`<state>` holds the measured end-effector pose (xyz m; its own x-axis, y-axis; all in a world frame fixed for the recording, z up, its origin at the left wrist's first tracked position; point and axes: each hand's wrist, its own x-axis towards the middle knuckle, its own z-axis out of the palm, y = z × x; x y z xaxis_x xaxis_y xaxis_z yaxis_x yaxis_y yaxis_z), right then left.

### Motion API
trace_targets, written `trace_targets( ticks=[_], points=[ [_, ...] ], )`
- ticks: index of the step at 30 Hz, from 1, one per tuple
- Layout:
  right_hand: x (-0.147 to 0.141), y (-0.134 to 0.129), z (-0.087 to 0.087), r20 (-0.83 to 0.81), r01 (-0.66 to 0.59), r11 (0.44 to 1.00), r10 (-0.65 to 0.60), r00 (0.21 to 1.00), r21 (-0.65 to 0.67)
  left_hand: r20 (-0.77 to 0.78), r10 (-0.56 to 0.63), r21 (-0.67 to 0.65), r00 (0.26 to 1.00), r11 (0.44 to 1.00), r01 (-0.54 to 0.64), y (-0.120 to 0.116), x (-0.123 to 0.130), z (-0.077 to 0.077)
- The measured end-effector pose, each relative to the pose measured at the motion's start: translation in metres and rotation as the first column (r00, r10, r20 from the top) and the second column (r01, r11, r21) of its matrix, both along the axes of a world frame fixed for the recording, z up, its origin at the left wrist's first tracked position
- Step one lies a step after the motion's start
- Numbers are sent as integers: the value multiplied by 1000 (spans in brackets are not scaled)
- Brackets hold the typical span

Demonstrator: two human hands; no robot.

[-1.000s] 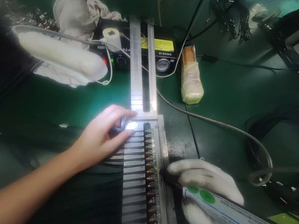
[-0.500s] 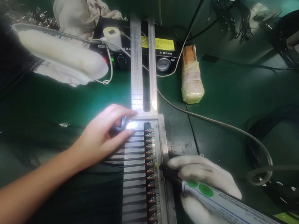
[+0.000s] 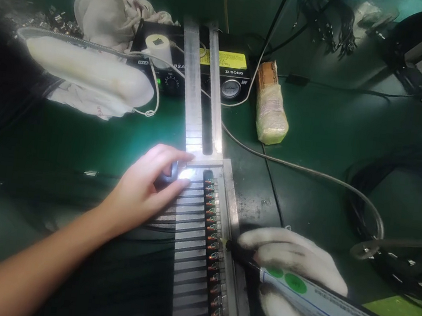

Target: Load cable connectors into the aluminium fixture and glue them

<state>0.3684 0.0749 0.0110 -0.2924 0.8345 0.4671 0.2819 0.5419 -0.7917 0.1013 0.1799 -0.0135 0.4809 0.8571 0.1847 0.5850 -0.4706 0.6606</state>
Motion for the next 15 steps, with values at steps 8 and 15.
trace_targets(
  ticks=[8, 15],
  points=[
    [0, 3, -3, -24, -18, 1000, 18, 1000, -16, -7, -2, 19, 1000, 1000, 2, 1, 0, 0],
    [-1, 1, 0, -32, 4, 1000, -4, 999, -12, -28, 4, 22, 1000, 1000, -3, 1, 1, 1]
  ],
)
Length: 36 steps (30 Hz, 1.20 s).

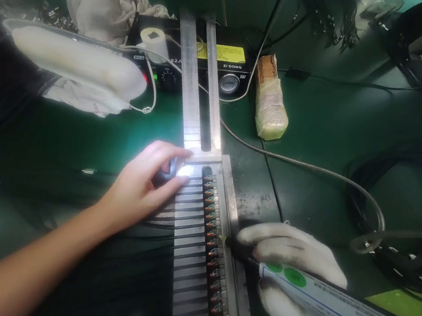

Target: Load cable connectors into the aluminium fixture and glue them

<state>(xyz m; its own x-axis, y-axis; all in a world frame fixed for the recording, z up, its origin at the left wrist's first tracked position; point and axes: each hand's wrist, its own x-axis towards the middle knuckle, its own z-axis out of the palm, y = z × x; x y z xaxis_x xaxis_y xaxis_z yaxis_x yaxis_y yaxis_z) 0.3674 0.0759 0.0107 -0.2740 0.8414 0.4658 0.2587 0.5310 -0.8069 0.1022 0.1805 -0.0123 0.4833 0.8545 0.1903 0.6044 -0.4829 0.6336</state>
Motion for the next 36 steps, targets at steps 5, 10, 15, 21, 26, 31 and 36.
trace_targets(
  ticks=[5, 10, 15, 21, 26, 31, 36],
  points=[
    [1, 0, -1, -25, -22, 1000, 21, 999, -12, -13, 4, 0, 1000, 1000, -4, 0, 0, 1],
    [1, -1, -1, -28, -20, 1000, 20, 999, -21, -9, 7, -3, 1000, 1000, -7, 0, 0, 2],
    [0, 1, 0, -33, -1, 1000, 1, 999, -16, -3, 11, -5, 1000, 1000, -11, -1, 1, 3],
    [0, 3, 1, -21, -6, 1000, 6, 1000, -2, -5, 2, -13, 1000, 1000, -2, -1, 1, 3],
    [4, 2, -2, 11, -15, 1000, 15, 1000, -19, -2, 0, -15, 1000, 1000, 0, -1, 1, 3],
    [5, -4, 3, -31, 15, 1000, -15, 999, 1, -9, 1, -12, 1000, 1000, -2, 0, 1, 2],
    [0, -15, 3, -71, 87, 996, -89, 994, -23, -8, 9, -6, 1000, 1000, -9, 0, 0, 2]
  ],
)
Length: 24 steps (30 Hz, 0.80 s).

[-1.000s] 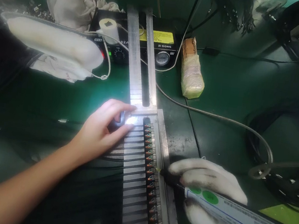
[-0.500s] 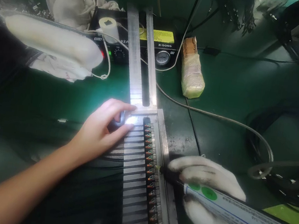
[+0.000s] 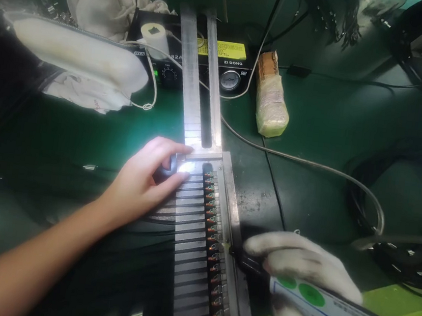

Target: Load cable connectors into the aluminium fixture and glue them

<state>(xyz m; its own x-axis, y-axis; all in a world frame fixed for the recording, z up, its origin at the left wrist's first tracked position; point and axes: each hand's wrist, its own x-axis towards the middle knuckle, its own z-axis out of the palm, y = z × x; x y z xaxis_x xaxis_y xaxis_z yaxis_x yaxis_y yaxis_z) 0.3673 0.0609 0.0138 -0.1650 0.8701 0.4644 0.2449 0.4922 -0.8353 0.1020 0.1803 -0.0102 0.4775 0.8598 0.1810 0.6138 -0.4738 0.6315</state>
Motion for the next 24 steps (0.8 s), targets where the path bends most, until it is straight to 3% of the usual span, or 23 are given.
trace_targets(
  ticks=[10, 24],
  points=[
    [1, 1, -8, 48, -83, 996, 83, 995, -13, -6, 7, -2, 1000, 1000, -7, 0, 0, -1],
    [-1, 0, -4, 55, -39, 999, 39, 998, -12, 2, 7, 0, 1000, 1000, -7, 0, 1, 0]
  ],
)
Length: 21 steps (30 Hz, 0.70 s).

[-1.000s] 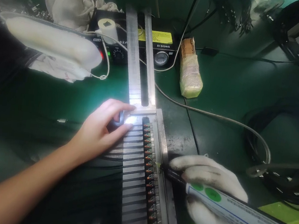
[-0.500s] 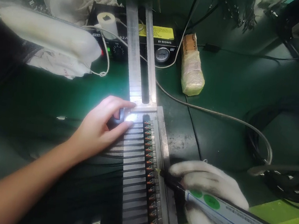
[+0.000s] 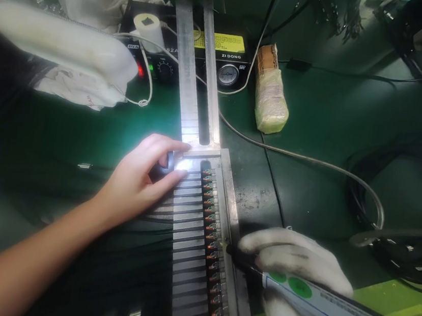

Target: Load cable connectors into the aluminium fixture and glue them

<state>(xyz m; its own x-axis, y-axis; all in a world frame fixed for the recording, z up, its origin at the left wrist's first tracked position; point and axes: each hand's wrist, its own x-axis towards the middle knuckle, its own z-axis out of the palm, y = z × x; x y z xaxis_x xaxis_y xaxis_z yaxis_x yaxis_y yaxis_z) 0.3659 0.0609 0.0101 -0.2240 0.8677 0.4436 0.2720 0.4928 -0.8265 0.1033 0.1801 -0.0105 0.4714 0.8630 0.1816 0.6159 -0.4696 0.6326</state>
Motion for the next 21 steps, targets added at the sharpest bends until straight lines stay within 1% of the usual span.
trace_targets(
  ticks=[5, 10, 15, 19, 21],
  points=[
    [0, 0, -4, -29, 7, 1000, -6, 1000, 14, -7, 1, 0, 1000, 1000, -1, 0, 1, 0],
    [1, 3, 0, -8, -32, 999, 32, 999, -9, -3, -3, -5, 1000, 1000, 3, 0, 1, 1],
    [1, 5, 1, -22, -14, 1000, 14, 1000, -9, -1, -7, -6, 1000, 1000, 7, 0, 0, 1],
    [3, 3, -1, -17, -55, 998, 55, 998, 11, 8, -12, 6, 1000, 1000, 12, 0, 0, 1],
    [5, -1, -1, -34, -42, 999, 43, 999, 11, 12, -12, 11, 1000, 1000, 12, 0, 0, 1]
  ],
)
